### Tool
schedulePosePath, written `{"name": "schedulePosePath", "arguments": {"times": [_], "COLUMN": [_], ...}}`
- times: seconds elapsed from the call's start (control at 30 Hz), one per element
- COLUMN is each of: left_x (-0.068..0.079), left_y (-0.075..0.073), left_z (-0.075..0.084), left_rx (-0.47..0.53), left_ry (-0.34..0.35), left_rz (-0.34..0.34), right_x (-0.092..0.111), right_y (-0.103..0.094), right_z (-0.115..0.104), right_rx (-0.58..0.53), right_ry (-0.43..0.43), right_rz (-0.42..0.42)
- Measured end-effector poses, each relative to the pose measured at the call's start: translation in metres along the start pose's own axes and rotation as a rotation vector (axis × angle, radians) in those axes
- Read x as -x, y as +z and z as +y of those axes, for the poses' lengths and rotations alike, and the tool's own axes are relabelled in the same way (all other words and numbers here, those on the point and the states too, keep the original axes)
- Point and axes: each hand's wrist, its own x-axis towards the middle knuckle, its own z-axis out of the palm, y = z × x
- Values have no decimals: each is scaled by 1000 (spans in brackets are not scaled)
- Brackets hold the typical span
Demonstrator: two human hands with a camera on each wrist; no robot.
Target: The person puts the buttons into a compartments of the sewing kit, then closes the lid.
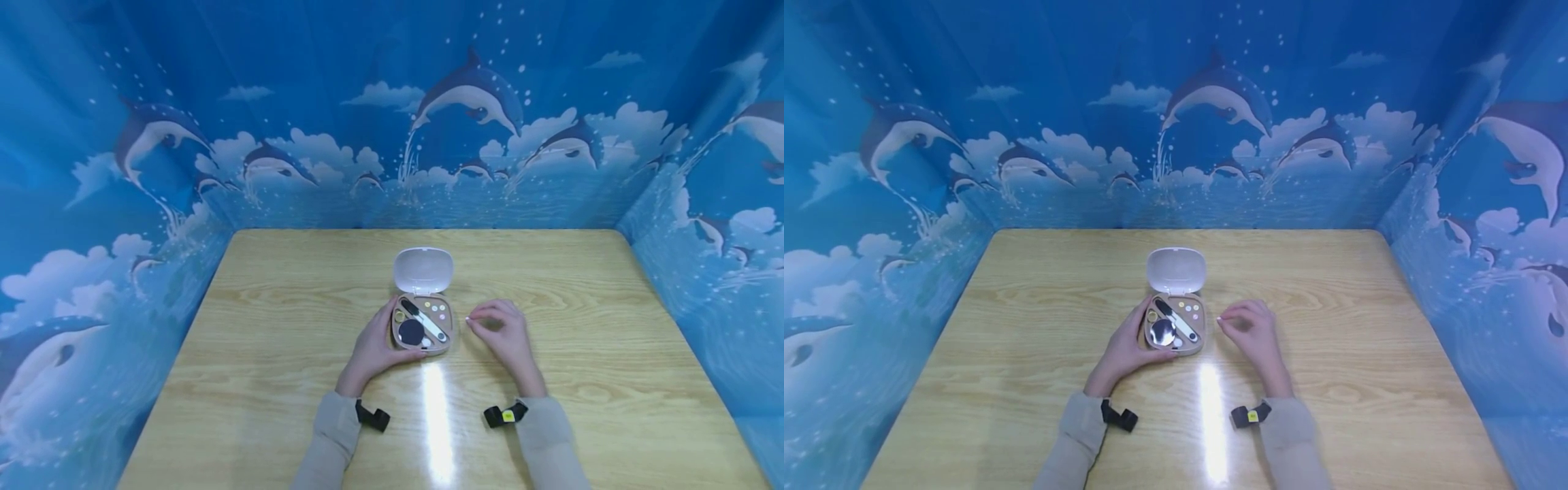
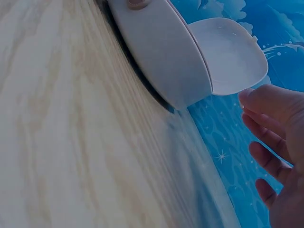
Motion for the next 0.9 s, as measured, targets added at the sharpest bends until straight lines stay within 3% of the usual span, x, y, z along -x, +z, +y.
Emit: {"name": "schedulePosePath", "arguments": {"times": [0.17,0.5,0.9], "left_x": [0,0,0], "left_y": [0,0,0], "left_z": [0,-1,-1], "left_rx": [1,15,10], "left_ry": [8,16,0], "left_rz": [2,7,-5], "right_x": [-8,-11,-13], "right_y": [8,22,35], "right_z": [-6,-11,-9], "right_rx": [-22,0,14], "right_ry": [-8,67,50], "right_rz": [-15,-64,-51]}}
